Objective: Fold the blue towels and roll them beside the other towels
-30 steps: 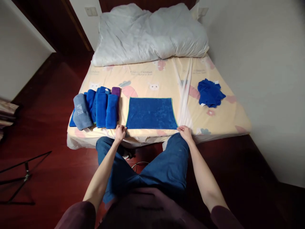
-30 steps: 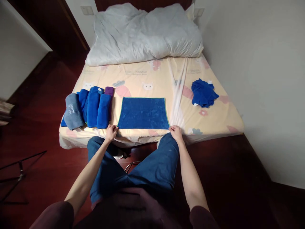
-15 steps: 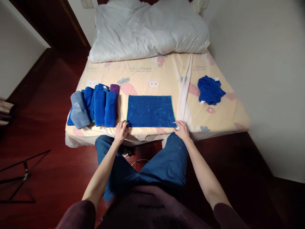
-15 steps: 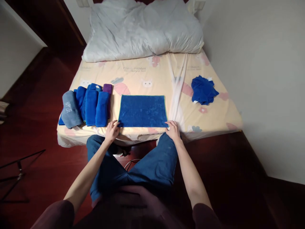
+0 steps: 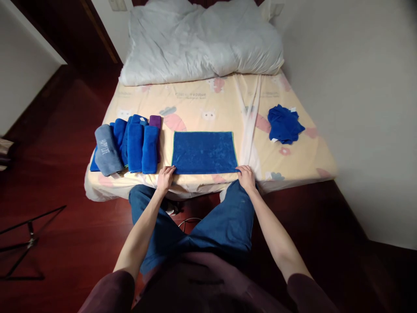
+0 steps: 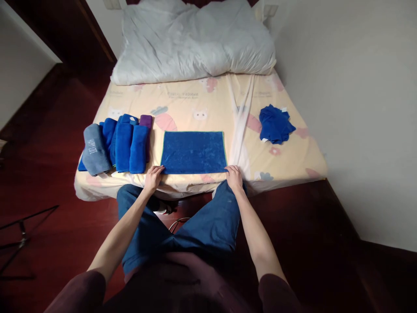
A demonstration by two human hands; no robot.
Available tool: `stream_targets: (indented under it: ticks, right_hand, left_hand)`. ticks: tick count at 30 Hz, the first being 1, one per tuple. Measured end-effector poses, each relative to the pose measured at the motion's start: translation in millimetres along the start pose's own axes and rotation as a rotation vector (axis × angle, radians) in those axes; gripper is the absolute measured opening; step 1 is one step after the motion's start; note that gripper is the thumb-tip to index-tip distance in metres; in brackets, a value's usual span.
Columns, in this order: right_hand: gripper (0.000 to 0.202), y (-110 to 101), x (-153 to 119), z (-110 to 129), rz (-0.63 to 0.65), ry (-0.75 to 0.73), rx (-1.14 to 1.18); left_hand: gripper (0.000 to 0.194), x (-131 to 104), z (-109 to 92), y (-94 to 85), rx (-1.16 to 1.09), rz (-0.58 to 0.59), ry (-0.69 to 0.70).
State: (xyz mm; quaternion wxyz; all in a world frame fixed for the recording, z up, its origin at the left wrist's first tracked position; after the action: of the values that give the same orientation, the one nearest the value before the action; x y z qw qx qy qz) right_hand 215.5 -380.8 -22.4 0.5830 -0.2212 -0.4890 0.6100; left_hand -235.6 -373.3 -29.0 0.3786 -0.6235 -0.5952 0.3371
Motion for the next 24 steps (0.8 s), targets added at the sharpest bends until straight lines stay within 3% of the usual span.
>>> stream_targets:
  ticks: [8,14,18,24]
  right_hand:
    - [0.034,-6.3,-32.3,1.3,-0.051,-0.008,0.203]
    - [0.04,3.1,-26.0,-8.9,0.003,0.064,0.265]
    - [0.042,4.9,-22.1,-17.0,0.022,0.109,0.303]
    - [0.037,9.3,-22.7,-28.8,-0.021,0.167,0.391]
  left_hand:
    - [0.05,-39.9,13.6,-17.4,-0.075,0.028,-0.014]
    - [0.037,-24.8,24.1,-11.0,-0.29,-0.001,-0.172]
    - [0.028,-17.7,35.6,-1.4,-0.481,-0.042,-0.128]
    - [0.029,-19.2,44.6,4.1,-0.551,-0.054,-0.114]
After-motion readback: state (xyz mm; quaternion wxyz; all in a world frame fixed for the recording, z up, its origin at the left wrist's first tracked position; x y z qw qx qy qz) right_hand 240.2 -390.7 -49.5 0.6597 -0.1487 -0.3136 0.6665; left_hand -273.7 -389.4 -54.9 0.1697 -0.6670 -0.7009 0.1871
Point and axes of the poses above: each hand's wrist, its own x-axis towards the middle knuckle, its own y-axis out of the palm, z = x × y, the point moved 3 cm from there along x, towards the middle knuckle, and after that the axes turned 11 degrees about -y, right-handed, at the moved point
